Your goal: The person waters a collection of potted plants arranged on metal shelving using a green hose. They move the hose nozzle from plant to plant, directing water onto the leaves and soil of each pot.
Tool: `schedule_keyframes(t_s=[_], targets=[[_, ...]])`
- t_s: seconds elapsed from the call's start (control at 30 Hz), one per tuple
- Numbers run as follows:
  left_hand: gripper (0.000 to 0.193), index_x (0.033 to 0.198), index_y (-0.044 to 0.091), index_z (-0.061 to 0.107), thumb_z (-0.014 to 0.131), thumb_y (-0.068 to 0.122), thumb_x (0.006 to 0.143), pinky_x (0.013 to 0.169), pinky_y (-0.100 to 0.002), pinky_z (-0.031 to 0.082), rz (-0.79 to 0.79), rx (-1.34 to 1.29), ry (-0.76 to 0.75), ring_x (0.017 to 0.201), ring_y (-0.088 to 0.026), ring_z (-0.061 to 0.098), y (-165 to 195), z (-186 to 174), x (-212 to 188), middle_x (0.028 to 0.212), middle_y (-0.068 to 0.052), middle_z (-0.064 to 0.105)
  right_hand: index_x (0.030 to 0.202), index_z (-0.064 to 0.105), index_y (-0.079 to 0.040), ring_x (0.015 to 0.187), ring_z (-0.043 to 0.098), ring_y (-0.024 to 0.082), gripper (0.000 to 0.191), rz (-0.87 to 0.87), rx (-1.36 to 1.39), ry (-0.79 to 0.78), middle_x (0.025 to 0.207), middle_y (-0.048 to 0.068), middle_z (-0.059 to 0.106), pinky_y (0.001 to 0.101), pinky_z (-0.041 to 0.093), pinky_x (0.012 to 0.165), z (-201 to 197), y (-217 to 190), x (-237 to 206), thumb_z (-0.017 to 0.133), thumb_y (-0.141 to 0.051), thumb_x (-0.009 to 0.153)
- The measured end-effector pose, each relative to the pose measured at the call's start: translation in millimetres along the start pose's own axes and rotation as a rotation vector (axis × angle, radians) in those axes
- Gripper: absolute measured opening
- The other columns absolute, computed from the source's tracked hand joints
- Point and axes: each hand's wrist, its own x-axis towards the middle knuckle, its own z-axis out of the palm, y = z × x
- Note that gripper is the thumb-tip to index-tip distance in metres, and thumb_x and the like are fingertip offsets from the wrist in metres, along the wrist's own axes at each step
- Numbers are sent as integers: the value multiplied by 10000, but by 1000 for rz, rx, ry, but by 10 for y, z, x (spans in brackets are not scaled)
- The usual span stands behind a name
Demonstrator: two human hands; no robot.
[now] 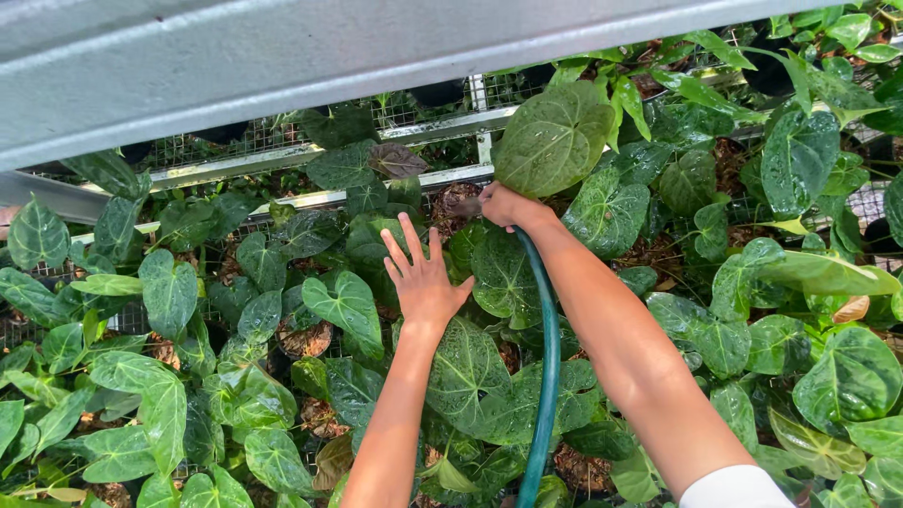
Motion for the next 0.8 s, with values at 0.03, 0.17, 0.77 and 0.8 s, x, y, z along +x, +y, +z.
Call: schedule_keyframes(t_s=[0.03,0.17,0.77,0.8], targets=[[1091,1550,116,397,861,594,685,1152,-678,272,5,-9,14,1516,-550,-20,-10,13,-2,1664,-259,-62,1258,675,-133,499,638,217,361,1,4,7,847,110,730,367,539,559,15,-2,10,537,-247,944],[1062,1534,97,418,857,587,701,1149,-683,279,15,-49,47,1514,-563,-8,-39,66,-3,1661,-273,-59,1242,692,-127,505,628,225,343,-12,37,-18,846,132,732,375,536,514,56,-49,73,583,-217,929],[1100,1543,98,407,867,599,679,1139,-695,267,-8,-78,-15,1507,-571,-49,-93,122,68,1649,-281,-105,1251,642,-110,616,663,223,368,86,-62,-14,1000,116,733,370,547,583,41,-130,201,670,-290,931],[1111,1543,97,407,869,606,670,1138,-695,267,-6,-78,-7,1508,-570,-48,-89,116,65,1650,-279,-103,1252,642,-95,612,666,226,370,65,-64,-11,991,119,733,381,556,582,49,-109,214,671,-271,928]])
